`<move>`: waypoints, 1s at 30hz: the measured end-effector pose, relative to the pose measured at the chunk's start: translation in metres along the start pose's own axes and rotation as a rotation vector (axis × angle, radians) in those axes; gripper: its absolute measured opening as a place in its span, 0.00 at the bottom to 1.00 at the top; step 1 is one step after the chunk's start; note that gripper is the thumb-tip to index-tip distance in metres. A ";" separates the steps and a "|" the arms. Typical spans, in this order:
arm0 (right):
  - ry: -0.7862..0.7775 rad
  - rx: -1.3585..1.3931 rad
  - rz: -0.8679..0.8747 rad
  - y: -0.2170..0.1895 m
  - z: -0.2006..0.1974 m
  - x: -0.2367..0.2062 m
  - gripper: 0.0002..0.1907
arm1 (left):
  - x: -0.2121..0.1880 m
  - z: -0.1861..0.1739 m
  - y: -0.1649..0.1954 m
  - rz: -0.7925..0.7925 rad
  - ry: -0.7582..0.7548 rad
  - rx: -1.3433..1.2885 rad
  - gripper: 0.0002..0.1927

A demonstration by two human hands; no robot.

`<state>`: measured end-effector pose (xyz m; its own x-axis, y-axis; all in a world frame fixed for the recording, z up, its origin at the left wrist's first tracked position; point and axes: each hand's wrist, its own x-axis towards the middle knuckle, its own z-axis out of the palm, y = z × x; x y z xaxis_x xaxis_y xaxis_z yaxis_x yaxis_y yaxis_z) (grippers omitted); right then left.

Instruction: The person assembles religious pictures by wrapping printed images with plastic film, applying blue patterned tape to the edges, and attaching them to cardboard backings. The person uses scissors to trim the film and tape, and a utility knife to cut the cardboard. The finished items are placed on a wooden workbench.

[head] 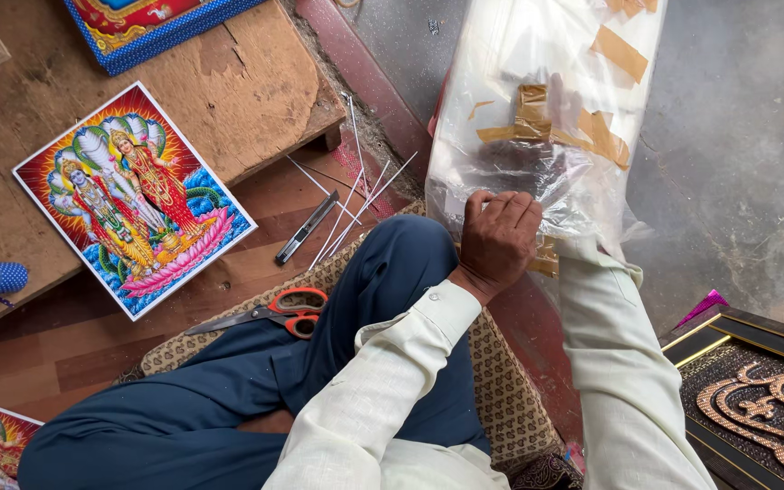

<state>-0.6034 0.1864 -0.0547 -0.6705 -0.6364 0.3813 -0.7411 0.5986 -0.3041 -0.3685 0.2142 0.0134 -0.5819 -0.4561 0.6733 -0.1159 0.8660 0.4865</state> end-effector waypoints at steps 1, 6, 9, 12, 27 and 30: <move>-0.025 0.003 -0.022 0.007 -0.004 -0.014 0.26 | 0.000 0.000 0.000 -0.003 -0.004 -0.002 0.10; -0.205 -0.010 -0.117 0.028 -0.024 -0.096 0.28 | 0.001 0.002 0.000 -0.053 -0.008 -0.050 0.09; -0.246 -0.014 -0.186 0.019 -0.021 -0.114 0.28 | 0.001 0.006 -0.001 -0.075 0.010 -0.056 0.09; -0.359 -0.006 -0.279 0.009 -0.025 -0.134 0.29 | -0.001 0.011 -0.003 -0.111 0.004 -0.091 0.11; -0.317 -0.023 -0.416 0.001 -0.104 -0.182 0.08 | 0.006 -0.001 -0.004 -0.223 0.013 -0.300 0.18; -0.314 0.142 -0.209 -0.034 -0.149 -0.161 0.04 | 0.008 -0.022 0.000 -0.309 0.140 -0.458 0.18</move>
<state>-0.4646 0.3411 0.0241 -0.4663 -0.8683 0.1689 -0.8453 0.3812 -0.3743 -0.3556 0.2062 0.0311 -0.4610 -0.7236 0.5137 0.1154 0.5251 0.8432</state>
